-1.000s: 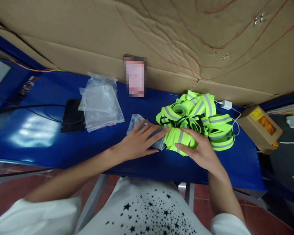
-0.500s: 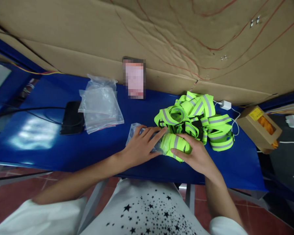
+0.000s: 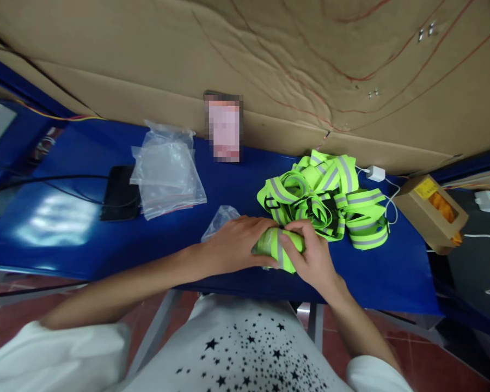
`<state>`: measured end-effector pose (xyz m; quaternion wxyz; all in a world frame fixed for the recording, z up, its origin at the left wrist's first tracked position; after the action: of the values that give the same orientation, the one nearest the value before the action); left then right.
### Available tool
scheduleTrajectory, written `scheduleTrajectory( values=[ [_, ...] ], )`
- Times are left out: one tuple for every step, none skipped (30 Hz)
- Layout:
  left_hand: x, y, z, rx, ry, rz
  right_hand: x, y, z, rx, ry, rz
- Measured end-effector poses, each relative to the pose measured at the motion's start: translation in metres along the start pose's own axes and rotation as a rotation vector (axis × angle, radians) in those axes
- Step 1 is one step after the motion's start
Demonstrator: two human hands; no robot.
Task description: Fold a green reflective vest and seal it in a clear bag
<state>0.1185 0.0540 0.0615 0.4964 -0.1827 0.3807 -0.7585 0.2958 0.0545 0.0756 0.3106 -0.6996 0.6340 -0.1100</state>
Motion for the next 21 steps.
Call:
scheduleTrajectory(
  values=[
    [0.000, -0.001, 0.003, 0.008, 0.000, 0.008, 0.000, 0.001, 0.000, 0.011, -0.011, 0.016],
    [0.001, -0.003, 0.006, 0.030, -0.002, 0.004, -0.001, 0.001, 0.000, 0.016, -0.027, 0.031],
    [0.001, -0.006, 0.008, 0.064, -0.008, -0.013, -0.001, 0.001, -0.001, 0.018, -0.046, 0.051],
    [0.001, -0.009, 0.009, 0.104, -0.018, -0.039, -0.002, 0.000, -0.001, 0.018, -0.066, 0.087],
    [0.001, -0.012, 0.010, 0.140, -0.032, -0.064, -0.002, -0.002, -0.003, 0.020, -0.088, 0.132],
    [-0.001, -0.015, 0.009, 0.165, -0.048, -0.083, -0.003, -0.004, -0.005, 0.022, -0.110, 0.172],
    [-0.003, -0.018, 0.008, 0.175, -0.064, -0.094, -0.003, -0.005, -0.007, 0.019, -0.136, 0.199],
    [-0.005, -0.020, 0.007, 0.175, -0.080, -0.107, -0.003, -0.006, -0.011, 0.002, -0.166, 0.212],
    [-0.008, -0.021, 0.005, 0.172, -0.092, -0.121, -0.004, -0.006, -0.015, -0.026, -0.197, 0.212],
    [-0.010, -0.020, 0.004, 0.170, -0.099, -0.143, -0.004, -0.005, -0.019, -0.062, -0.227, 0.203],
    [-0.012, -0.019, 0.004, 0.176, -0.102, -0.172, -0.004, -0.005, -0.023, -0.099, -0.253, 0.191],
    [-0.014, -0.016, 0.005, 0.199, -0.103, -0.204, -0.005, -0.005, -0.027, -0.135, -0.271, 0.182],
    [-0.014, -0.013, 0.005, 0.237, -0.110, -0.231, -0.006, -0.005, -0.029, -0.162, -0.281, 0.185],
    [-0.014, -0.010, 0.006, 0.285, -0.125, -0.248, -0.007, -0.006, -0.030, -0.174, -0.282, 0.201],
    [-0.014, -0.008, 0.007, 0.336, -0.150, -0.248, -0.009, -0.007, -0.030, -0.171, -0.276, 0.226],
    [-0.013, -0.005, 0.008, 0.388, -0.177, -0.235, -0.011, -0.007, -0.030, -0.160, -0.261, 0.253],
    [-0.012, -0.003, 0.008, 0.431, -0.200, -0.213, -0.012, -0.006, -0.029, -0.143, -0.241, 0.271],
    [-0.011, -0.001, 0.008, 0.459, -0.212, -0.189, -0.014, -0.003, -0.028, -0.124, -0.225, 0.270],
    [-0.009, 0.001, 0.009, 0.469, -0.213, -0.168, -0.015, 0.002, -0.027, -0.103, -0.215, 0.251],
    [-0.007, 0.003, 0.010, 0.468, -0.207, -0.156, -0.015, 0.006, -0.027, -0.085, -0.210, 0.222],
    [-0.005, 0.005, 0.011, 0.464, -0.203, -0.151, -0.015, 0.011, -0.028, -0.075, -0.208, 0.196]
  ],
)
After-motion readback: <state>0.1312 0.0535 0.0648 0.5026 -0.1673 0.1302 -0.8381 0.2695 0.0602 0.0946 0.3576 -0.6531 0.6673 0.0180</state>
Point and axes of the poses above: each hand's wrist, its own x-axis away from the middle knuckle, its own y-axis out of the palm, z = x × y, the point moved 5 cm from there along -x, towards the middle knuckle, and after that the axes turned 15 degrees about z, right-handed, at the moved point
